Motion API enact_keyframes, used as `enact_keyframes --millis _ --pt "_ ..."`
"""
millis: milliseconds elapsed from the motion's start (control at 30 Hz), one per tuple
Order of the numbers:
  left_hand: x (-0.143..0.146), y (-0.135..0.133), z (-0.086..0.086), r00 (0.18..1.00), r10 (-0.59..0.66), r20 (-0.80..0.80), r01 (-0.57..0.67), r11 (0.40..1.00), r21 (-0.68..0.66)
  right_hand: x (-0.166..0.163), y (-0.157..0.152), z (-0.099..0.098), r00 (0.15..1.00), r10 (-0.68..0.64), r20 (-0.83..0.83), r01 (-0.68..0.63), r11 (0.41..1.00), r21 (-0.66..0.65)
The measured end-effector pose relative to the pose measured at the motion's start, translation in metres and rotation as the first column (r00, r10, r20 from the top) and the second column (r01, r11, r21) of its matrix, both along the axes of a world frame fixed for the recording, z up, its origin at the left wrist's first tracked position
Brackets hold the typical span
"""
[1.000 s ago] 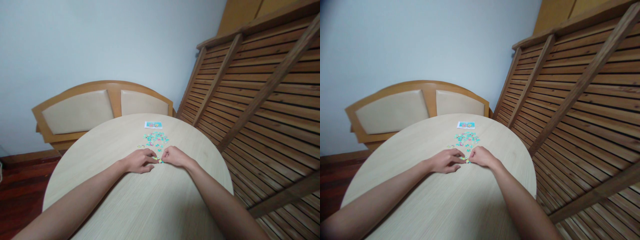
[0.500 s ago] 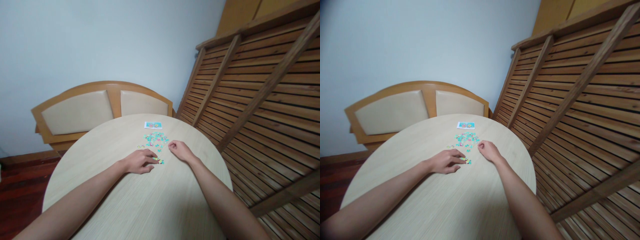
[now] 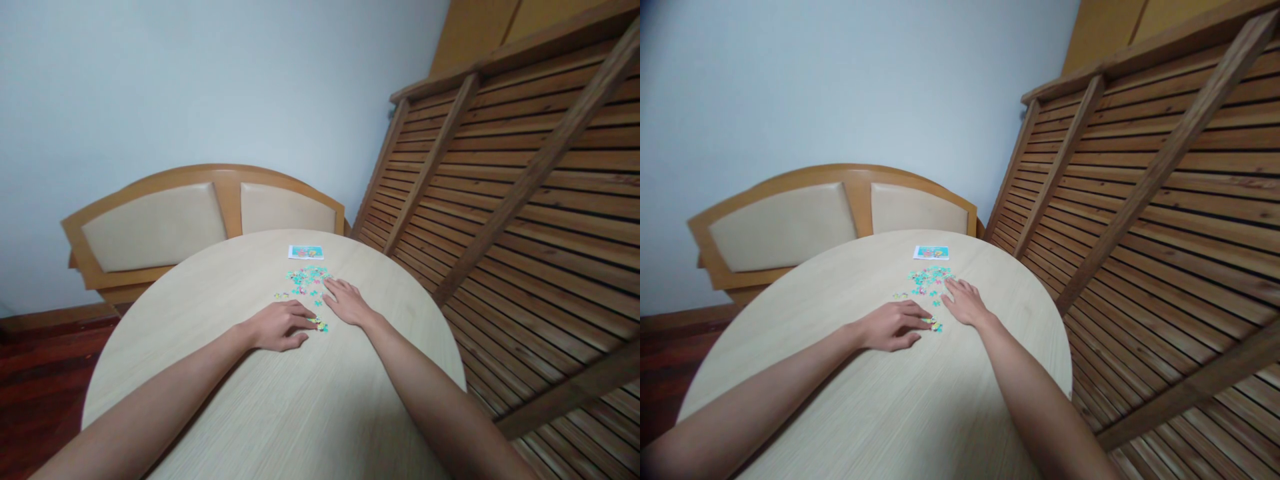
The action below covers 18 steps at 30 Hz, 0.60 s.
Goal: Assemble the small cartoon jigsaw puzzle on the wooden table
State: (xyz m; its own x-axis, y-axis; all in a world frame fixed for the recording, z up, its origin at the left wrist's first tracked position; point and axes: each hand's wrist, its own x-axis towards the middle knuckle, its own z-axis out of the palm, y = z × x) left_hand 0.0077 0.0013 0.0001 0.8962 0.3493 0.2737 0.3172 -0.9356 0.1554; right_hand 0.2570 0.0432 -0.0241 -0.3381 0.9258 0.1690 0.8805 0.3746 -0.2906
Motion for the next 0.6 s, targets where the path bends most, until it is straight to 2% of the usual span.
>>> enact_keyframes --millis 67,267,500,600 --pt "0.000 0.000 0.000 1.000 0.003 0.000 -0.003 1.000 -0.003 -0.001 0.001 0.001 1.000 0.012 0.005 -0.012 1.000 -0.006" --pt "-0.001 0.001 -0.001 1.000 -0.007 0.010 0.007 1.000 -0.003 0.003 0.005 0.002 0.991 0.071 -0.115 -0.058 0.991 0.117" --pt "-0.001 0.001 -0.001 1.000 -0.007 0.006 0.007 1.000 -0.001 -0.005 0.015 -0.003 0.990 0.094 -0.106 -0.088 0.995 0.055" --pt "-0.001 0.002 -0.001 1.000 -0.007 0.002 0.007 1.000 -0.003 -0.003 0.013 -0.002 0.977 0.163 -0.139 -0.148 0.983 0.111"
